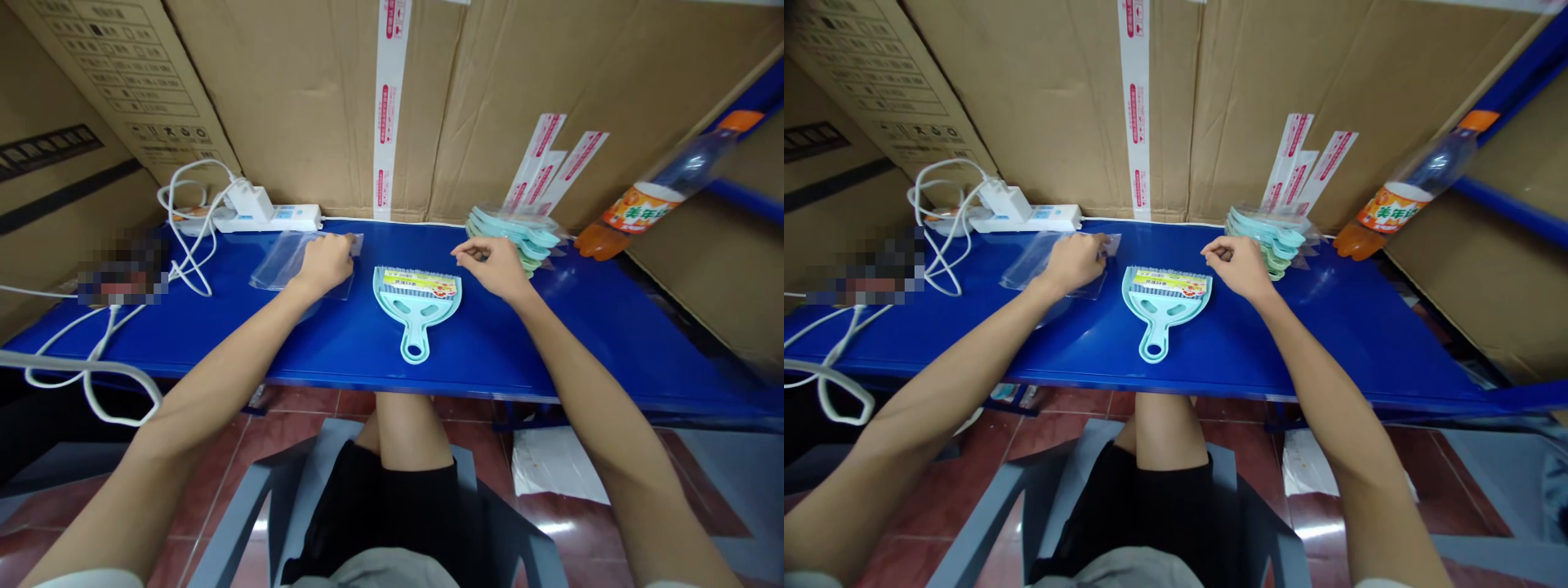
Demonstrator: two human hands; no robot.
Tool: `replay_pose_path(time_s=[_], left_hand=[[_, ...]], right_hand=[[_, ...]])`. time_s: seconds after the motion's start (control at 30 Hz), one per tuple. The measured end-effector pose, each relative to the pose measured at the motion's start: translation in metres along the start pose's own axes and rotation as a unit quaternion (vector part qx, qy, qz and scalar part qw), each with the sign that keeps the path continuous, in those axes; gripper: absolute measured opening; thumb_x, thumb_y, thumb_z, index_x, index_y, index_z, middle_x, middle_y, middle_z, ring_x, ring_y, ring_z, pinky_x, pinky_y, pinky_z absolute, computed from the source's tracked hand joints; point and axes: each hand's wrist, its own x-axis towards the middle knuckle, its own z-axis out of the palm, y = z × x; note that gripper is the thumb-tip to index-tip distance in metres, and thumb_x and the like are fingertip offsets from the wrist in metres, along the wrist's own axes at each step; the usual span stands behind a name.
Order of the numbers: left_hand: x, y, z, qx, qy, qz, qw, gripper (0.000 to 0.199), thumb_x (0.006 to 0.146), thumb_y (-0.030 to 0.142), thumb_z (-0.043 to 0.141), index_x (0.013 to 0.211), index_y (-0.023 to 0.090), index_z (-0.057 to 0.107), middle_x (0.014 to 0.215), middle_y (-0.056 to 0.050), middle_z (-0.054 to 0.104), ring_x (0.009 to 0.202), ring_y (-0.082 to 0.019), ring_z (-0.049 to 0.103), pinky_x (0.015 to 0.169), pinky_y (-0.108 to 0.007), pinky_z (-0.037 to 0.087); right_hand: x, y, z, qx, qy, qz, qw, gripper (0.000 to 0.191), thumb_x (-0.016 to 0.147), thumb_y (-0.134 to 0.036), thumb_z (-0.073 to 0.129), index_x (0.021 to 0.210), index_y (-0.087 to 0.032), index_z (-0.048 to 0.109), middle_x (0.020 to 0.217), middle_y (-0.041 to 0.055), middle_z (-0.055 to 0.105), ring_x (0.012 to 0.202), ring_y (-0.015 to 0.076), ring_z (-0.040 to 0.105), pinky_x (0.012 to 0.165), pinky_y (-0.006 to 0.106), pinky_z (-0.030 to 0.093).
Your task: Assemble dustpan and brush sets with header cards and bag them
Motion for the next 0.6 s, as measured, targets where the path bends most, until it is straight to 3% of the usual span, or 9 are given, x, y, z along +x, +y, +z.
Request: replay_pose_path(time_s=[0.07, 0.17, 0.27, 0.37, 0.47, 0.6], left_hand=[[0.001, 0.000, -0.002, -0.017, 0.033, 0.005, 0.999, 0.050, 0.103, 0.022, 0.055, 0.149, 0.018, 0.073, 0.133, -0.022, 0.081, 0.127, -0.046, 0.075, 0.105, -0.056, 0.060], [0.003, -0.010, -0.006, -0.008, 0.059, -0.049, 0.997, 0.045, 0.108, 0.027, 0.053, 0.146, 0.017, 0.075, 0.132, -0.024, 0.080, 0.129, -0.047, 0.074, 0.106, -0.059, 0.059], [0.007, -0.028, -0.005, 0.024, 0.015, -0.123, 0.992, 0.051, 0.104, 0.040, 0.067, 0.144, 0.009, 0.073, 0.139, -0.032, 0.074, 0.133, -0.052, 0.070, 0.107, -0.062, 0.058], [0.014, -0.044, 0.000, 0.005, -0.040, -0.146, 0.989, 0.058, 0.099, 0.046, 0.077, 0.140, 0.005, 0.072, 0.144, -0.035, 0.071, 0.134, -0.051, 0.070, 0.108, -0.055, 0.059], [0.020, -0.052, 0.004, -0.045, -0.047, -0.137, 0.988, 0.058, 0.093, 0.036, 0.084, 0.141, 0.005, 0.071, 0.143, -0.032, 0.072, 0.135, -0.046, 0.070, 0.109, -0.047, 0.058], [0.023, -0.054, 0.005, -0.117, 0.052, -0.120, 0.984, 0.072, 0.088, 0.016, 0.081, 0.156, 0.008, 0.060, 0.140, -0.026, 0.075, 0.133, -0.041, 0.071, 0.114, -0.047, 0.057]], right_hand=[[0.000, 0.000, 0.001, 0.003, -0.002, -0.003, 1.000, 0.012, 0.088, -0.026, 0.076, 0.091, -0.021, 0.086, 0.085, 0.0096, 0.084, 0.077, 0.0256, 0.077, 0.078, 0.039, 0.058], [0.000, -0.001, 0.001, 0.004, 0.002, -0.009, 1.000, 0.013, 0.088, -0.025, 0.074, 0.091, -0.020, 0.086, 0.085, 0.0103, 0.085, 0.078, 0.0262, 0.079, 0.078, 0.040, 0.060], [0.000, -0.002, 0.001, 0.005, 0.000, -0.010, 1.000, 0.015, 0.088, -0.022, 0.071, 0.091, -0.020, 0.086, 0.087, 0.0108, 0.086, 0.078, 0.0257, 0.079, 0.078, 0.039, 0.060], [-0.001, -0.002, 0.002, 0.003, -0.006, -0.008, 1.000, 0.015, 0.088, -0.021, 0.071, 0.091, -0.020, 0.086, 0.087, 0.0106, 0.086, 0.078, 0.0257, 0.080, 0.078, 0.039, 0.060], [-0.001, -0.002, 0.002, 0.005, -0.006, -0.006, 1.000, 0.015, 0.089, -0.021, 0.072, 0.092, -0.020, 0.086, 0.088, 0.0102, 0.086, 0.078, 0.0259, 0.080, 0.078, 0.039, 0.061], [-0.001, -0.002, 0.001, 0.005, -0.001, -0.010, 1.000, 0.014, 0.090, -0.019, 0.073, 0.092, -0.020, 0.086, 0.087, 0.0096, 0.086, 0.079, 0.0257, 0.081, 0.079, 0.039, 0.061]])
